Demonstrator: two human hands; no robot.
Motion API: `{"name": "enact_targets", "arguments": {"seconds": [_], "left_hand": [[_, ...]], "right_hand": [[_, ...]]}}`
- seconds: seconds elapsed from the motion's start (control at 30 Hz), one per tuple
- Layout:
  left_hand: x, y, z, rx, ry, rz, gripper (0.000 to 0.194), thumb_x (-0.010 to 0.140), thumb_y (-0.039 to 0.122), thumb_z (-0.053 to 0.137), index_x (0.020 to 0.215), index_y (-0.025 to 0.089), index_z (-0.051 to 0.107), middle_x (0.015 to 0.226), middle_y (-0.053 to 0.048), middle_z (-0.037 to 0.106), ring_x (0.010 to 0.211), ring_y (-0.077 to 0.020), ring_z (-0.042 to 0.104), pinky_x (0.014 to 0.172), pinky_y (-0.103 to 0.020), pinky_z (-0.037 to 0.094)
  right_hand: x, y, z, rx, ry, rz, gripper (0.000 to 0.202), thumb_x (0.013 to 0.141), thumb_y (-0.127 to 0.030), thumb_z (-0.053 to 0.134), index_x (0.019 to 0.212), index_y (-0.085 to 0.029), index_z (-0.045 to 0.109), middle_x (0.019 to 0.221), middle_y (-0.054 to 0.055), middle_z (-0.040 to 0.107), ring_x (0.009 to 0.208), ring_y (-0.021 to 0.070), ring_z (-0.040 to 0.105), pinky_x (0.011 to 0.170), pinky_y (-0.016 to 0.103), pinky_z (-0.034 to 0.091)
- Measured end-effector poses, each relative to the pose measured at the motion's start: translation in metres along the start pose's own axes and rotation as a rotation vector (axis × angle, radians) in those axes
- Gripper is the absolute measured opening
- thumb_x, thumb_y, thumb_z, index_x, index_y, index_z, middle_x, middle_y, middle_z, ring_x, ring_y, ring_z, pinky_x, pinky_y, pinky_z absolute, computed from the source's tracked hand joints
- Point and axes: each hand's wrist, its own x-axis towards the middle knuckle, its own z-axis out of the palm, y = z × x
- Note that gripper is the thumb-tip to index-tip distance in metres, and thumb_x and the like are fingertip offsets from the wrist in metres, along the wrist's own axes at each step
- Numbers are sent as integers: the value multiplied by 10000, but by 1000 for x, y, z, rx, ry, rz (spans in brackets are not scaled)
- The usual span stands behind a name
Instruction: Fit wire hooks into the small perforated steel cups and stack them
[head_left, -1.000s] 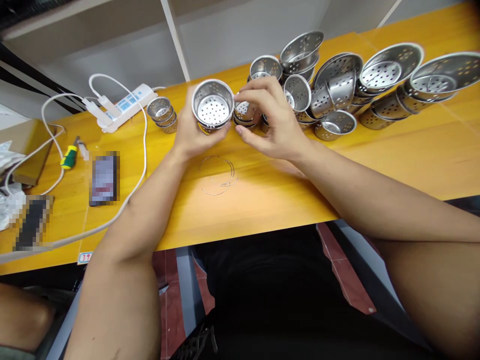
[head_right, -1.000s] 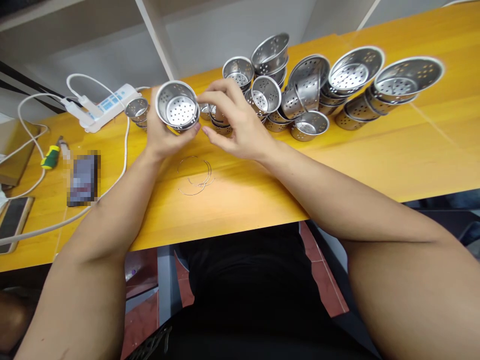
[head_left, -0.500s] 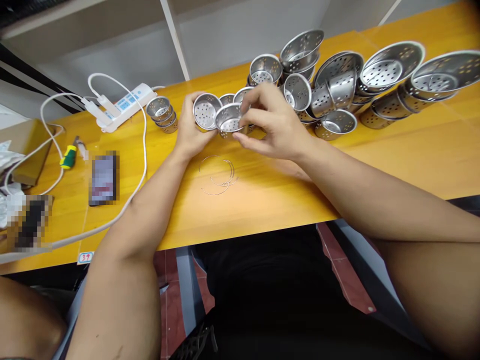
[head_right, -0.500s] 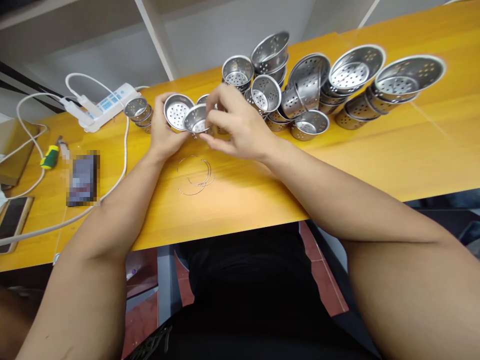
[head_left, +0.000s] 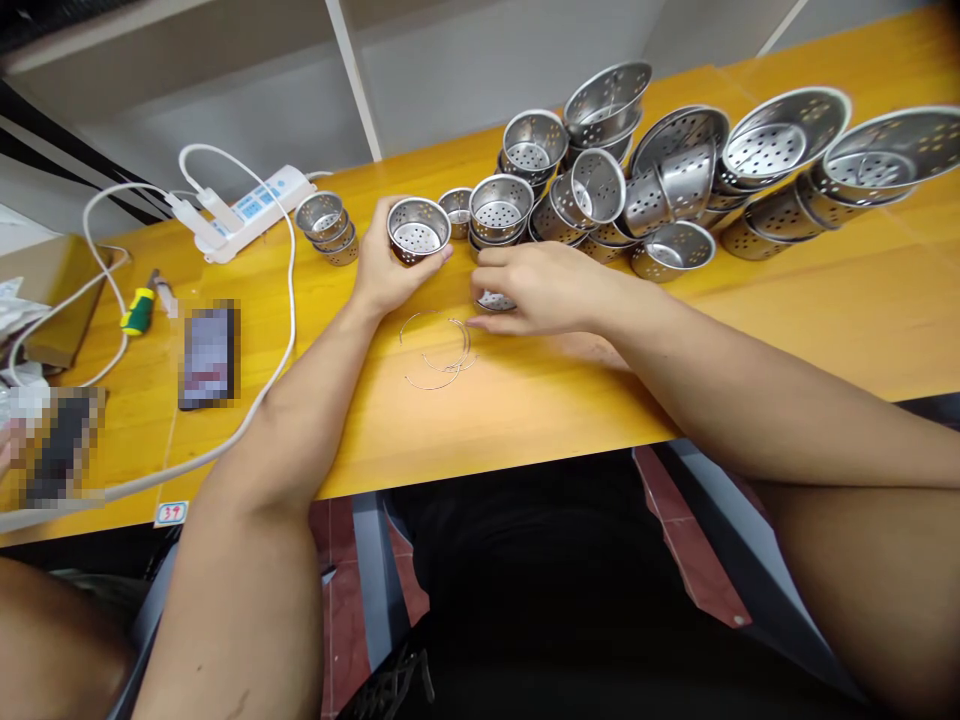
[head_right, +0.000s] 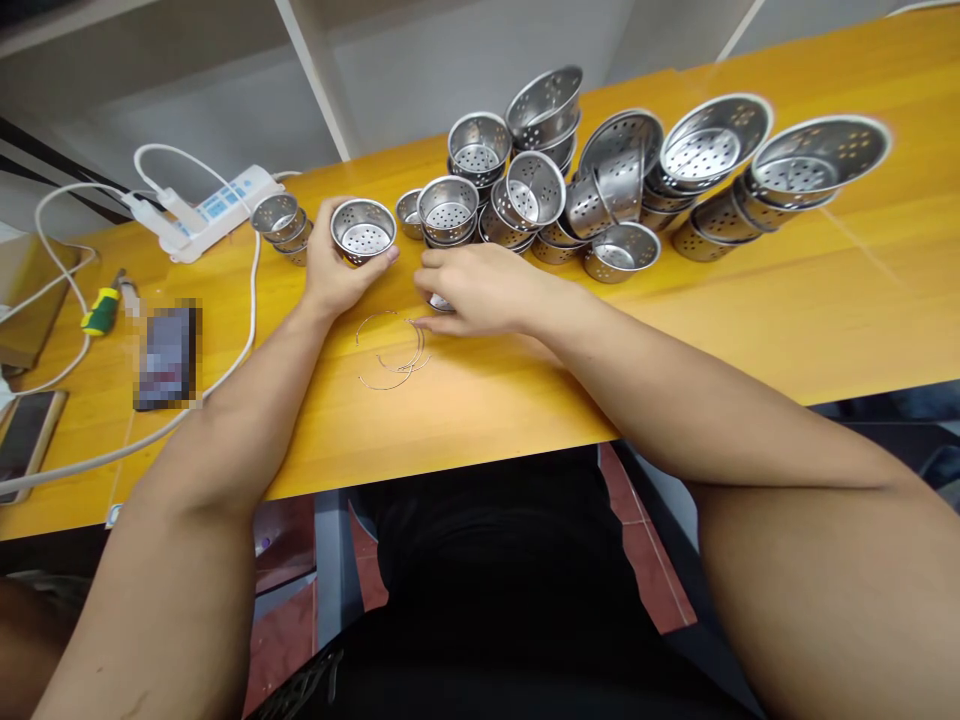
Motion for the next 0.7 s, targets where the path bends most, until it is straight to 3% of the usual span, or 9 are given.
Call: {"name": "enact_targets", "arguments": {"seconds": [0.1,0.2,0.33,0.53,0.7], "left_hand": [[0,1,0,-5,9,-10,969,799,978,867,1435,306,577,1341,-95,758,1329,-349,794,1281,-601,619],[-1,3,-1,-7,2,-34,941,792,930,908,1416,302,590,1337,-99,757,1306,-347,792,1278,-608,618],[-2,8,-1,6,-22,-46,880,801,835,968,1398,299,607,1335,-92,761,1323,-353,789,1302,-623,608],[-3,5,-1,8,-51,-24,843,821,771,991,1411,301,615,1337,-81,760,1380,-371,776,1345,-654,574],[-4,5,0,6,-60,-13,841,838,776,972,1426,300,604,1358,-90,755,1419,-372,760,1353,-647,566]], "right_hand": [[1,-13,-1,105,7,-133,238,1108,-369,715,1240,-184,785,1260,154,775,1060,310,712,824,390,462],[2,-31,-1,165,-198,-235,198,1108,-269,709,1259,-178,799,1296,137,784,1095,299,736,828,375,474],[6,-47,0,98,-327,-176,149,1142,-212,681,1174,-161,817,1239,124,796,939,244,709,717,352,385],[12,-53,1,91,-345,-149,225,1139,-110,589,1107,-157,807,1183,125,822,885,222,681,689,354,330],[14,-60,4,30,-360,-154,275,1148,-104,529,1189,-97,800,1196,167,819,881,237,679,702,373,335]]}}
